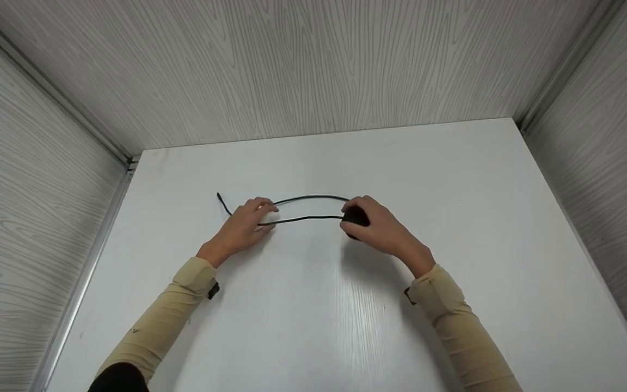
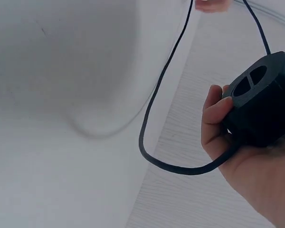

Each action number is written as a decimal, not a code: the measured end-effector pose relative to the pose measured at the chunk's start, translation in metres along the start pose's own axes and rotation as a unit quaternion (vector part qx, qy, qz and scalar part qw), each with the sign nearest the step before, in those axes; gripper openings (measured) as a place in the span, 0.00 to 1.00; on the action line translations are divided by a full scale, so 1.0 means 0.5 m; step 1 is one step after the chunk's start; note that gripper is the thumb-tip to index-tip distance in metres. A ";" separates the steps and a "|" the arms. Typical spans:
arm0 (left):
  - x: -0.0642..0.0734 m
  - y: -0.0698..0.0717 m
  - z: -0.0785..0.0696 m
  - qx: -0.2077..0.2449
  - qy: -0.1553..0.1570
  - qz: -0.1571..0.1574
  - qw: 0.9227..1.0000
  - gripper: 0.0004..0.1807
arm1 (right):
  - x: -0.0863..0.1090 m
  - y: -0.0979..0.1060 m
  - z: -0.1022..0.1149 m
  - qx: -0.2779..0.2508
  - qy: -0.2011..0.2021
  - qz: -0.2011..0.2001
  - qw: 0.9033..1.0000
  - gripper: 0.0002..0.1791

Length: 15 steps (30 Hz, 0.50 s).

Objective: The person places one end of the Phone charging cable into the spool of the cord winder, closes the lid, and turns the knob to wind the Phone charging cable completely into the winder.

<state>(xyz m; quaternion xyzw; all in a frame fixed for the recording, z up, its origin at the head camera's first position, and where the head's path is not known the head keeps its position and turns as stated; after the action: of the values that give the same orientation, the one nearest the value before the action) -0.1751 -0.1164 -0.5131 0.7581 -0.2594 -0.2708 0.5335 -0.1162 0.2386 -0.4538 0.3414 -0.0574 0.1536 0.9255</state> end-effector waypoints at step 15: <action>-0.127 -0.031 -0.043 -0.111 0.003 0.032 0.993 0.11 | 0.017 0.052 0.026 -0.042 -0.019 -0.004 0.999 0.20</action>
<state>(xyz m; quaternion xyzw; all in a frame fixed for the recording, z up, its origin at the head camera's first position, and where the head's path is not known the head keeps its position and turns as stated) -0.2042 -0.0542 -0.5134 0.6865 -0.2506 -0.2783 0.6232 -0.1165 0.2510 -0.4261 0.3057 -0.0794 0.1406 0.9383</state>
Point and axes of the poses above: each hand's wrist, its own x-axis away from the middle knuckle, its own y-axis out of the back of the hand, z = x × y, the point moved 1 cm from there along -x, towards the middle knuckle, and after that the axes turned 10 degrees about -y, right-handed, at the moved point
